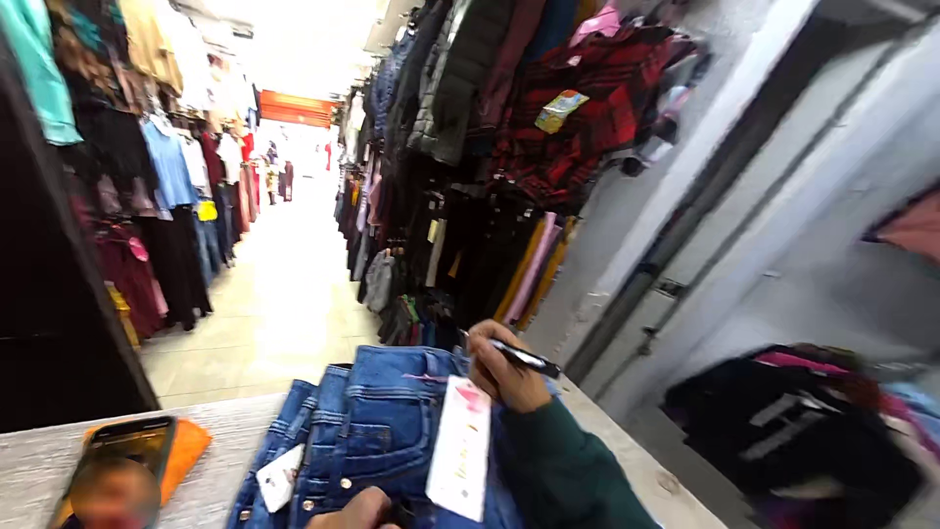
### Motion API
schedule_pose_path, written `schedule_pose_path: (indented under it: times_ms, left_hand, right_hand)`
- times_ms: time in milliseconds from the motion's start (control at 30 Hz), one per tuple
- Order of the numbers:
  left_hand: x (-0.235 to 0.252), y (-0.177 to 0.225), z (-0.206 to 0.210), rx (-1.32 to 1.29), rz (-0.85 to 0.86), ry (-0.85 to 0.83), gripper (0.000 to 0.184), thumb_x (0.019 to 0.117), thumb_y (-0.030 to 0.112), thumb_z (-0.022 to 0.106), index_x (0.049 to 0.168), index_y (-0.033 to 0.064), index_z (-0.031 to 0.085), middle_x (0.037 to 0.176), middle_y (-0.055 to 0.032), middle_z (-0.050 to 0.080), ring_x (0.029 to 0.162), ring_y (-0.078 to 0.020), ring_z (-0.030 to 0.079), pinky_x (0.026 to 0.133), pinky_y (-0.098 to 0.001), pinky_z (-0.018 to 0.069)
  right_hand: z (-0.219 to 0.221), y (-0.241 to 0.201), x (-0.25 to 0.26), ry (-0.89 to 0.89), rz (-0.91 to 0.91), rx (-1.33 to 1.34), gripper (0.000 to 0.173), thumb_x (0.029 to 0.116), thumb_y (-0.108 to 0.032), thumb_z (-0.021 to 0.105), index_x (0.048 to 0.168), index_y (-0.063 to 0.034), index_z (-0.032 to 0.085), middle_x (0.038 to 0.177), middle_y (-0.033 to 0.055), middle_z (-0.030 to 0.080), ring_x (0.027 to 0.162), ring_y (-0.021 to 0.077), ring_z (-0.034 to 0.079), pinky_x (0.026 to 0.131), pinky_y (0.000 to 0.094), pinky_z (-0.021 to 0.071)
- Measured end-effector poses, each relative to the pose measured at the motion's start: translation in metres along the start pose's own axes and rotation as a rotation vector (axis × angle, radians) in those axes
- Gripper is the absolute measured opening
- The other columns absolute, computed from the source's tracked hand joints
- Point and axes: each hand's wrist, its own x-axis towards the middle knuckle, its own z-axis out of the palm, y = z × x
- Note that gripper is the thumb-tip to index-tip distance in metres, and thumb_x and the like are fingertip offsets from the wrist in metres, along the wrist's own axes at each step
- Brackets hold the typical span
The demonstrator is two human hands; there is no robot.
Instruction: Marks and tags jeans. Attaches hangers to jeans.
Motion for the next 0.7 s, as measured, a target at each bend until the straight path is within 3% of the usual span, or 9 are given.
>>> schedule_pose_path:
  times_ms: [67, 167, 300, 367, 433, 500, 600, 700]
  left_hand:
    - [-0.002, -0.001, 0.003, -0.050, -0.017, -0.023, 0.054, 0.1095, 0.037, 0.039, 0.104, -0.0113, 0.062, 0.066, -0.0139, 0.062, 0.054, -0.0196, 0.062, 0.054, -0.0385, 0.0539]
    - [-0.001, -0.003, 0.002, -0.192, -0.037, -0.063, 0.040, 0.1075, 0.027, 0.041, 0.109, -0.0090, 0.056, 0.068, -0.0038, 0.058, 0.056, -0.0093, 0.056, 0.055, -0.0297, 0.0506]
    - [-0.001, -0.011, 0.000, -0.484, -0.038, -0.051, 0.017, 0.1056, 0.021, 0.040, 0.111, 0.0073, 0.049, 0.075, 0.0131, 0.060, 0.058, 0.0042, 0.054, 0.054, -0.0163, 0.0470]
    - [-0.001, -0.018, 0.000, -0.619, -0.005, -0.067, 0.009, 0.1050, 0.019, 0.043, 0.112, 0.0163, 0.048, 0.082, 0.0153, 0.065, 0.058, 0.0064, 0.054, 0.052, -0.0130, 0.0461]
    - [0.000, -0.021, -0.002, -0.673, 0.014, -0.085, 0.015, 0.0992, 0.013, 0.051, 0.112, 0.0199, 0.050, 0.086, 0.0149, 0.065, 0.060, 0.0067, 0.054, 0.052, -0.0117, 0.0449]
    - [0.000, -0.020, -0.003, -0.647, 0.004, -0.064, 0.023, 0.0902, 0.006, 0.059, 0.107, 0.0207, 0.052, 0.083, 0.0163, 0.061, 0.060, 0.0075, 0.053, 0.053, -0.0107, 0.0445]
    - [-0.001, -0.021, 0.002, -0.486, 0.030, 0.035, 0.020, 0.0873, 0.009, 0.069, 0.090, 0.0202, 0.052, 0.071, 0.0175, 0.053, 0.058, 0.0090, 0.049, 0.053, -0.0096, 0.0408]
    - [-0.003, -0.022, 0.006, -0.347, 0.050, 0.155, 0.024, 0.0947, 0.021, 0.069, 0.079, 0.0166, 0.051, 0.063, 0.0136, 0.048, 0.052, 0.0072, 0.046, 0.049, -0.0119, 0.0412]
  right_hand:
    - [-0.010, 0.004, -0.003, 0.104, -0.011, 0.118, 0.026, 0.0993, -0.050, 0.060, 0.101, -0.0245, 0.063, 0.049, -0.0073, 0.044, 0.036, 0.0011, 0.041, 0.037, 0.0185, 0.0407]
    - [-0.010, 0.002, -0.004, 0.120, -0.028, 0.129, 0.025, 0.1008, -0.048, 0.058, 0.101, -0.0245, 0.063, 0.048, -0.0064, 0.041, 0.035, 0.0012, 0.039, 0.037, 0.0180, 0.0387]
    - [-0.004, -0.010, 0.001, 0.039, -0.044, 0.131, 0.020, 0.1002, -0.043, 0.062, 0.097, -0.0235, 0.064, 0.050, -0.0090, 0.047, 0.036, -0.0012, 0.042, 0.037, 0.0159, 0.0401]
    - [-0.002, -0.013, 0.001, 0.015, -0.056, 0.133, 0.019, 0.1009, -0.041, 0.061, 0.097, -0.0226, 0.064, 0.051, -0.0091, 0.047, 0.037, -0.0015, 0.042, 0.037, 0.0153, 0.0404]
    - [0.000, -0.014, -0.001, 0.000, -0.076, 0.123, 0.019, 0.1015, -0.041, 0.060, 0.098, -0.0224, 0.063, 0.052, -0.0088, 0.047, 0.037, -0.0015, 0.042, 0.037, 0.0152, 0.0402]
    - [0.004, -0.015, -0.002, -0.011, -0.075, 0.083, 0.022, 0.1010, -0.044, 0.060, 0.098, -0.0221, 0.063, 0.053, -0.0079, 0.047, 0.037, -0.0010, 0.041, 0.037, 0.0156, 0.0393]
    - [0.017, -0.025, -0.006, -0.075, -0.074, 0.006, 0.025, 0.1022, -0.041, 0.057, 0.101, -0.0167, 0.062, 0.056, -0.0040, 0.051, 0.039, 0.0024, 0.046, 0.037, 0.0182, 0.0415]
    - [0.044, -0.032, -0.011, -0.280, -0.062, 0.031, 0.031, 0.1052, -0.038, 0.054, 0.117, -0.0102, 0.057, 0.078, 0.0056, 0.072, 0.057, 0.0123, 0.067, 0.050, 0.0265, 0.0557]
